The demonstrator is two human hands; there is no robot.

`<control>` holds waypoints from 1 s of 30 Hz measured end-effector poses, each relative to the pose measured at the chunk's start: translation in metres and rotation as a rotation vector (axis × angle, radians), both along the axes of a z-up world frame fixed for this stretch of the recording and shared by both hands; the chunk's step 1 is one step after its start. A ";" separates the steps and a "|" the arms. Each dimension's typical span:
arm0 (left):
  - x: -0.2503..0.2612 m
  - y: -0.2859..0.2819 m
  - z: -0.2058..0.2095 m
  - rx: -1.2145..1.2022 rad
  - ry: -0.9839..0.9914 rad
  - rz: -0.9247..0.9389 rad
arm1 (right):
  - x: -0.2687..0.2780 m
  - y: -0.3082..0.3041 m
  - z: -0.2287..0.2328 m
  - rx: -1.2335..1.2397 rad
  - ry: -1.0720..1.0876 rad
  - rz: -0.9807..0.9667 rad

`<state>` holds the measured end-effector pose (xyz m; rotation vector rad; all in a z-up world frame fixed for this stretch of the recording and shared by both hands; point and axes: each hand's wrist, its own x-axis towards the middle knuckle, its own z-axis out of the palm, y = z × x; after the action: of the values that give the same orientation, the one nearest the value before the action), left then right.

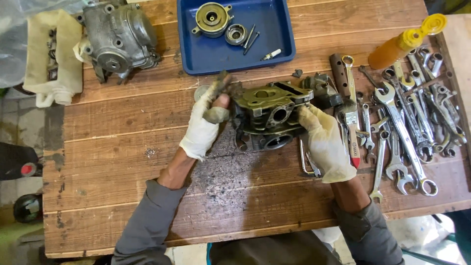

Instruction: The person holds and rotates a disassembled engine cylinder block, inspecting the internal surfaces and cooling fins. They then use a wrench to tighten a bolt on the side of the cylinder head while wearing gloves.

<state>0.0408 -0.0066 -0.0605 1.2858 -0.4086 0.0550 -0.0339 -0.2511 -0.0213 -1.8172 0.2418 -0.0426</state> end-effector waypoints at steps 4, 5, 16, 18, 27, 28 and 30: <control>-0.008 -0.012 0.006 0.096 0.138 -0.011 | -0.007 0.008 0.024 0.038 -0.062 -0.025; -0.009 -0.014 0.007 0.116 0.183 -0.007 | -0.007 0.006 0.023 0.056 -0.062 -0.020; -0.014 -0.009 0.027 0.166 0.202 0.075 | -0.022 0.034 0.054 0.302 -0.146 -0.037; -0.017 -0.005 0.029 0.157 0.211 0.121 | -0.026 0.035 0.055 0.351 -0.144 -0.027; -0.043 -0.003 0.025 0.053 0.542 0.166 | -0.054 0.017 0.015 0.369 -0.151 -0.013; -0.046 -0.002 0.023 0.097 0.512 0.161 | -0.061 0.011 0.001 0.314 -0.163 0.016; -0.054 0.004 0.020 0.139 0.483 0.157 | -0.074 0.000 -0.021 0.259 -0.175 0.045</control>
<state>-0.0134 -0.0028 -0.0405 1.4153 0.1046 -0.1525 -0.1081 -0.2508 -0.0423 -1.5502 0.0777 -0.1323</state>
